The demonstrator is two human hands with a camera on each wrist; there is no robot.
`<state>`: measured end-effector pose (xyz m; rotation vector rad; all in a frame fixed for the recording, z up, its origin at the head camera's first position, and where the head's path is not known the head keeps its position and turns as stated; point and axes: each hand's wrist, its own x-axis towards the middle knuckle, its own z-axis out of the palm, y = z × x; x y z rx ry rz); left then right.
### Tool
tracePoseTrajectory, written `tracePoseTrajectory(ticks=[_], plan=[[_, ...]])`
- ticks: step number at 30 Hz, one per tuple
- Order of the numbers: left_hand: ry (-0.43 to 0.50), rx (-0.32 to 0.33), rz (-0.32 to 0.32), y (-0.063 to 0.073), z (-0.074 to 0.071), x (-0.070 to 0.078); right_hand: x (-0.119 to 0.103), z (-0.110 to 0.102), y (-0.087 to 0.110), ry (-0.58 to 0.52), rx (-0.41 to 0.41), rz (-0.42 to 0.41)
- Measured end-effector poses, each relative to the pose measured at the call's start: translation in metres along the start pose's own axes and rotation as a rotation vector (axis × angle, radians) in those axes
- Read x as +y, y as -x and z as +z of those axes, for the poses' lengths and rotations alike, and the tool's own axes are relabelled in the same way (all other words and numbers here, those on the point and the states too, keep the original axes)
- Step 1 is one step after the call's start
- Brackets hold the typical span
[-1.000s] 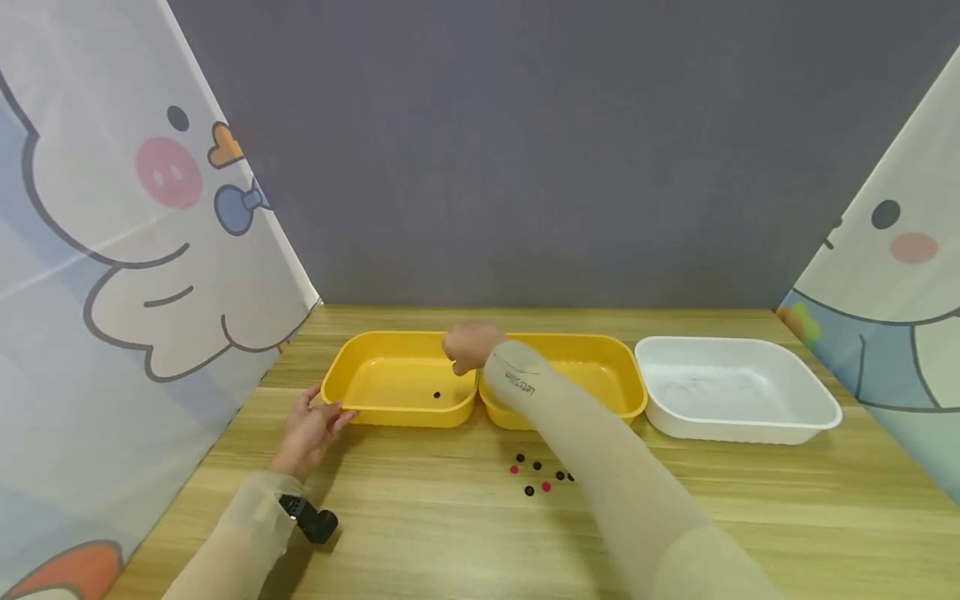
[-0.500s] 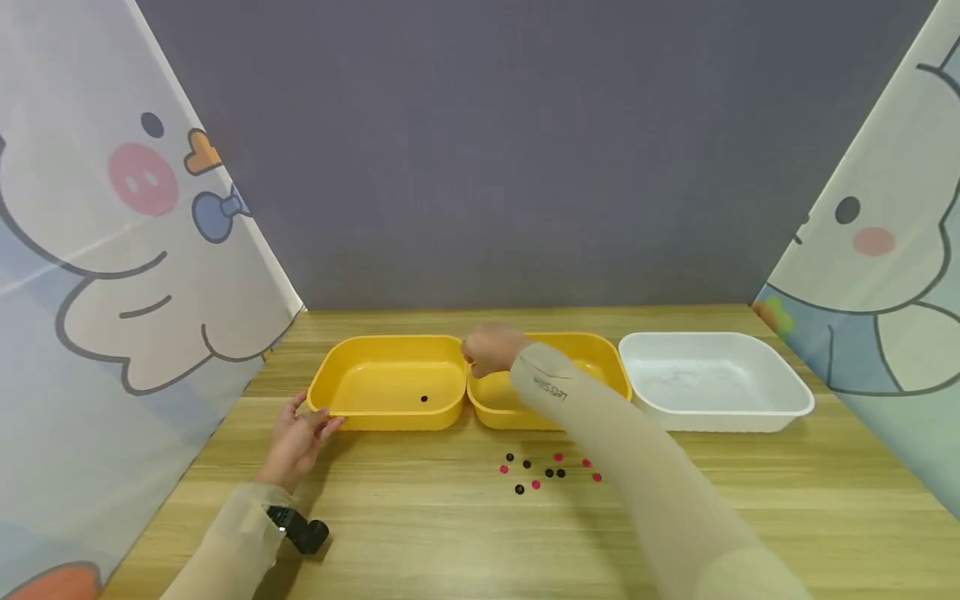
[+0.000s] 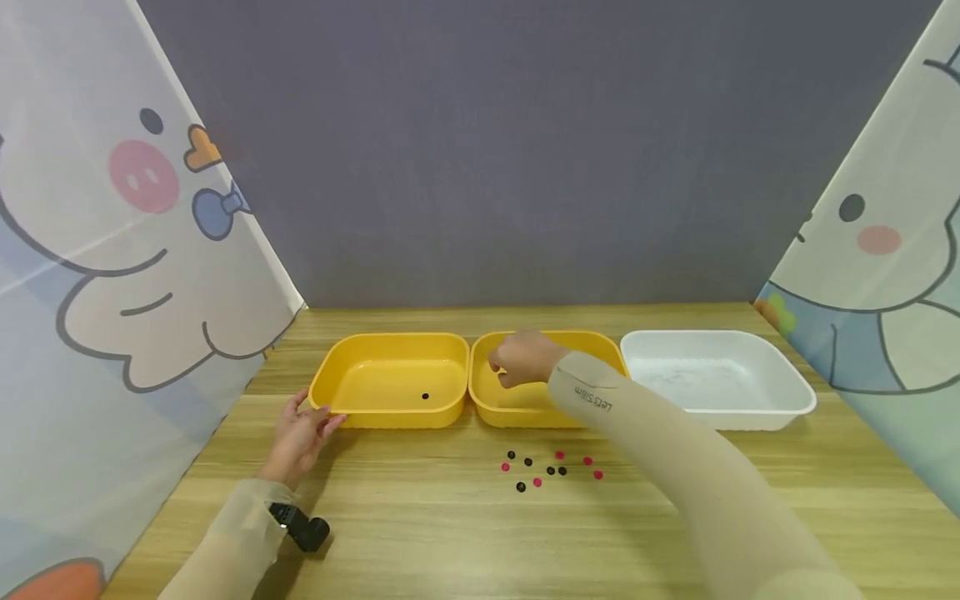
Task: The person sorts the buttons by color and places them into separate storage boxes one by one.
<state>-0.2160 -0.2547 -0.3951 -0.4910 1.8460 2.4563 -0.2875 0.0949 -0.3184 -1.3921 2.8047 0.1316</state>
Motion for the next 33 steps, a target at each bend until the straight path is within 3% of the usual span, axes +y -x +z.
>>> tracePoseTrajectory(ticks=[8, 17, 28, 33], plan=[[0.006, 0.009, 0.002, -0.001, 0.002, 0.002, 0.006, 0.01, 0.029, 0.017, 0.034, -0.019], [-0.015, 0.003, -0.009, -0.001, 0.0, 0.001, -0.001, 0.016, 0.046, 0.004, 0.049, -0.062], [-0.002, 0.026, -0.013, -0.003, -0.002, 0.0, -0.006, 0.034, 0.073, 0.072, 0.135, -0.186], [0.0, 0.018, -0.011, -0.004, -0.001, 0.0, -0.004, 0.041, 0.086, 0.052, 0.147, -0.169]])
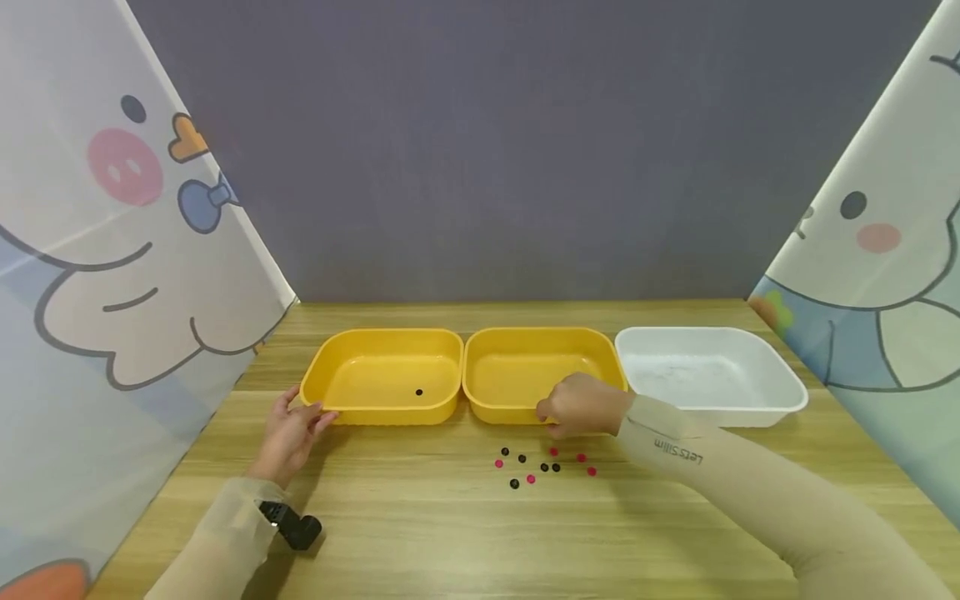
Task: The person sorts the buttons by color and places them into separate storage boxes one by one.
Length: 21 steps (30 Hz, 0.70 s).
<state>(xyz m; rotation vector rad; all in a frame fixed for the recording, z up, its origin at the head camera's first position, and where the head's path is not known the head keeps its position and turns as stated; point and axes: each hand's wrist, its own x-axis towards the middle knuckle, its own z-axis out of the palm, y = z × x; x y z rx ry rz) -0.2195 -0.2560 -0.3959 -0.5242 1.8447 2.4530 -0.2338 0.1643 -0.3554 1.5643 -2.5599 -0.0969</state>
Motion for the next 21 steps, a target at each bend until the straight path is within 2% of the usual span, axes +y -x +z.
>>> tracePoseTrajectory(ticks=[10, 18, 21], plan=[[0.003, -0.022, 0.003, -0.001, 0.006, 0.005, -0.005, 0.003, 0.017, -0.038, 0.005, -0.015], [0.002, 0.015, -0.024, 0.0, 0.003, 0.002, -0.015, 0.013, 0.022, -0.084, -0.034, -0.015], [-0.002, 0.011, -0.019, -0.001, 0.002, 0.001, -0.018, 0.015, 0.022, -0.083, -0.049, -0.016]])
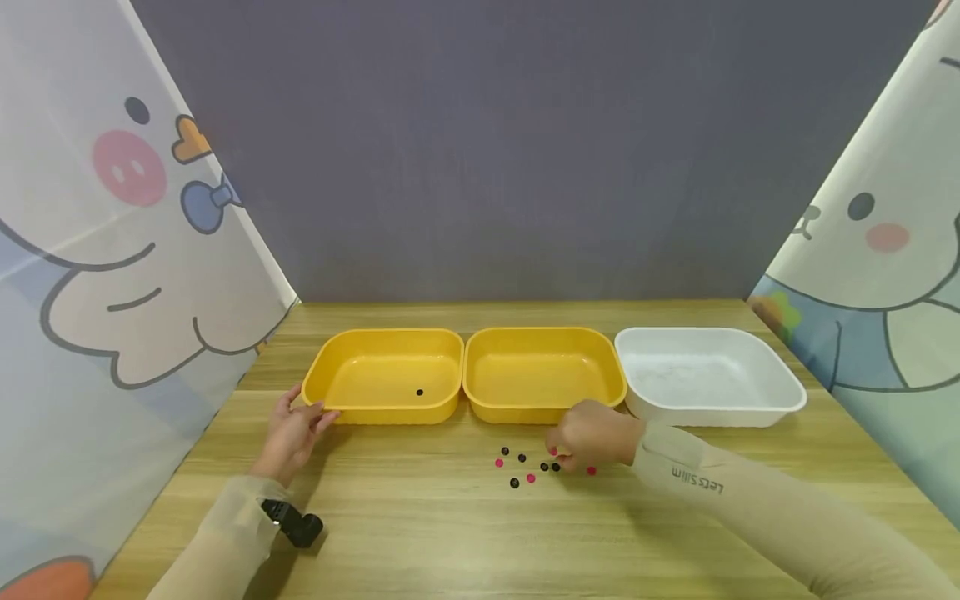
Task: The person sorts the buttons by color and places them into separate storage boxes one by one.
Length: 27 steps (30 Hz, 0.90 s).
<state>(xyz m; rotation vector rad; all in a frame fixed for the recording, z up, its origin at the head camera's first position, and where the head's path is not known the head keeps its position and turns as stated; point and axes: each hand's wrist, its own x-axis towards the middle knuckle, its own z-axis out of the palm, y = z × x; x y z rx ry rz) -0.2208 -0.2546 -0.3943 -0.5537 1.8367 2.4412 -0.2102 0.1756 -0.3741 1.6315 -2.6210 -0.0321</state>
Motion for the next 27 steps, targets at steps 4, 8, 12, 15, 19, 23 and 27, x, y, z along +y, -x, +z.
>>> tracePoseTrajectory(ticks=[4, 8, 12, 15, 19, 23, 27], plan=[[0.0, -0.008, 0.002, 0.0, 0.002, 0.001, -0.003, 0.002, 0.002, 0.001, -0.006, -0.001], [0.017, -0.01, -0.004, 0.001, 0.002, 0.003, -0.006, 0.004, 0.002, 0.008, -0.004, -0.011], [0.02, -0.006, -0.02, 0.001, 0.001, 0.004, -0.008, 0.009, -0.001, 0.067, 0.009, -0.058], [0.004, -0.006, -0.016, 0.0, -0.001, 0.004, -0.01, 0.013, -0.008, 0.07, 0.006, -0.066], [-0.016, -0.032, -0.002, -0.001, -0.002, 0.002, -0.012, 0.015, -0.012, 0.021, -0.04, -0.017], [-0.001, -0.027, -0.017, 0.0, -0.002, 0.001, -0.012, 0.019, -0.011, 0.042, -0.07, 0.005], [0.018, -0.019, -0.01, 0.0, -0.001, 0.003, -0.011, 0.021, -0.011, 0.057, -0.053, 0.009]])
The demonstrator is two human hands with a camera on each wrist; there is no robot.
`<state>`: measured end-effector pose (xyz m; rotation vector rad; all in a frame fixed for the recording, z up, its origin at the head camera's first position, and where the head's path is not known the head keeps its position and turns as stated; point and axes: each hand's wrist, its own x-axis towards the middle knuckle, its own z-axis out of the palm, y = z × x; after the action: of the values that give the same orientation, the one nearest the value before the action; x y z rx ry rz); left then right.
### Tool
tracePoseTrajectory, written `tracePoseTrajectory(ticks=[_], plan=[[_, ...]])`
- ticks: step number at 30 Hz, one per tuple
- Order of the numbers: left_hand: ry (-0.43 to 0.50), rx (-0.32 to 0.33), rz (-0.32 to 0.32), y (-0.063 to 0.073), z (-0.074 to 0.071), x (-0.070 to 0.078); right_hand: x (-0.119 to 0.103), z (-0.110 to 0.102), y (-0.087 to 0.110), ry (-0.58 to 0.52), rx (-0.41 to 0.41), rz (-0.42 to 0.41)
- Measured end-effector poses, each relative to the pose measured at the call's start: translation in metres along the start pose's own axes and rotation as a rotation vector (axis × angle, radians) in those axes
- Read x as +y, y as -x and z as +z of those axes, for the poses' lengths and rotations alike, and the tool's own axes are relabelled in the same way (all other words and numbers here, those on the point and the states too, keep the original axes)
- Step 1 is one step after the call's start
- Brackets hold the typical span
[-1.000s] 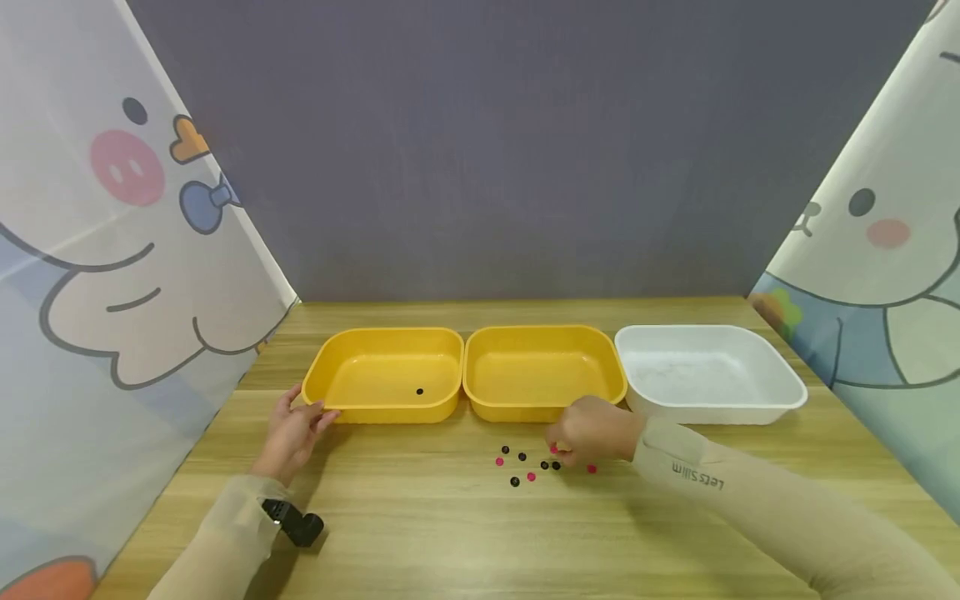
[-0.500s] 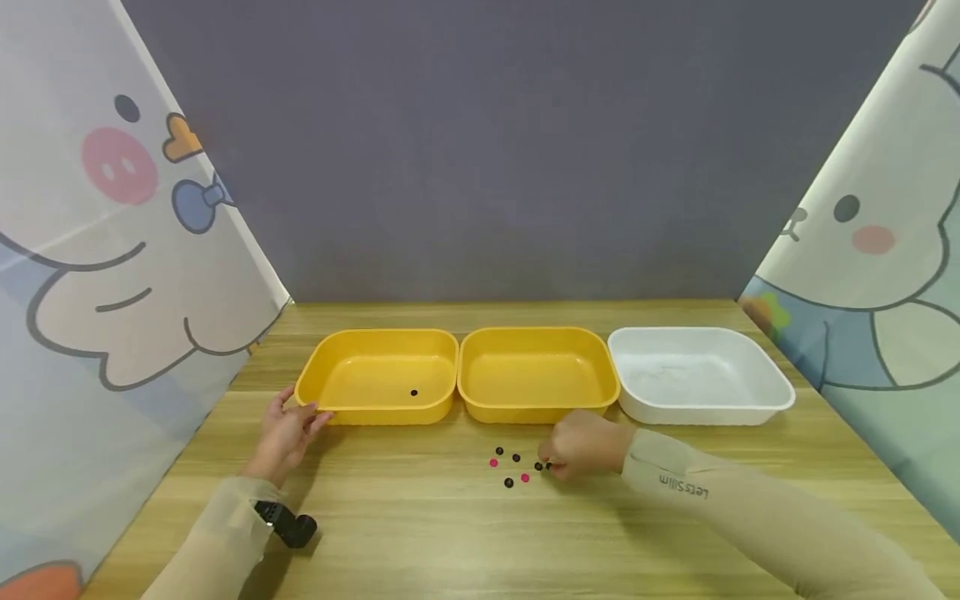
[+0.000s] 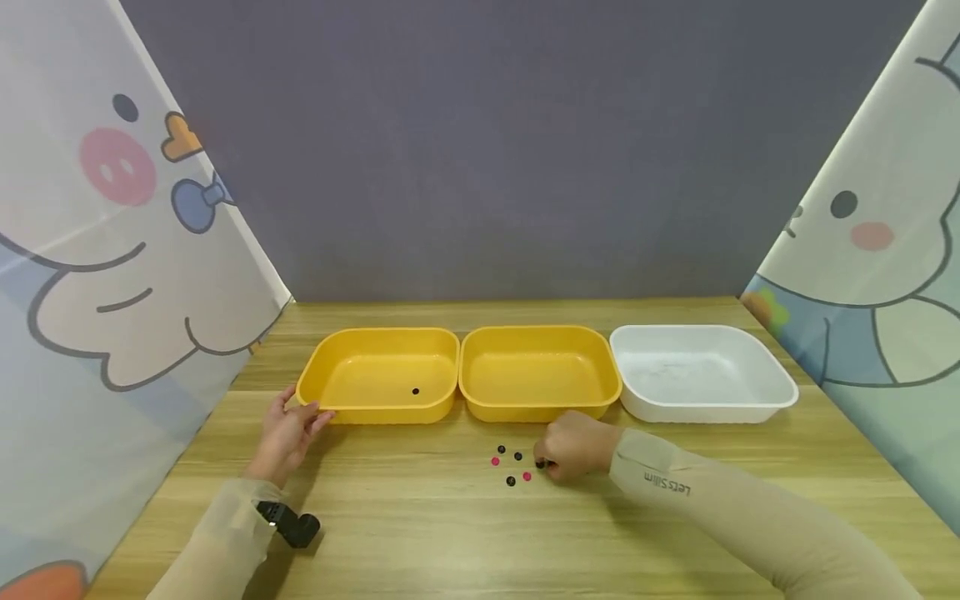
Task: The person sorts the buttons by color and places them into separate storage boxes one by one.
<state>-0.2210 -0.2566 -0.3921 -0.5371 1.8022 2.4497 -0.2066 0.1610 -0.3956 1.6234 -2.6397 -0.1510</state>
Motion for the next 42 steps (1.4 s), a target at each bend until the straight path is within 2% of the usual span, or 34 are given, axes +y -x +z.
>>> tracePoseTrajectory(ticks=[7, 17, 22, 29, 35, 42], plan=[[-0.029, -0.014, 0.027, -0.002, 0.002, -0.001, 0.003, 0.004, 0.0, -0.019, 0.037, 0.007], [0.028, 0.011, 0.004, 0.001, -0.002, 0.001, 0.005, 0.005, -0.006, -0.08, -0.016, 0.031], [0.028, 0.009, -0.01, 0.002, -0.002, -0.002, 0.003, 0.004, -0.007, -0.082, -0.072, 0.036], [-0.003, 0.0, 0.011, 0.0, 0.0, -0.001, 0.002, 0.0, -0.01, -0.018, -0.097, 0.019], [0.034, 0.004, 0.002, -0.001, 0.0, 0.001, 0.001, -0.001, -0.012, 0.083, -0.094, -0.033], [0.012, -0.006, 0.023, 0.0, -0.002, -0.001, -0.001, -0.004, -0.015, 0.057, -0.117, -0.018]])
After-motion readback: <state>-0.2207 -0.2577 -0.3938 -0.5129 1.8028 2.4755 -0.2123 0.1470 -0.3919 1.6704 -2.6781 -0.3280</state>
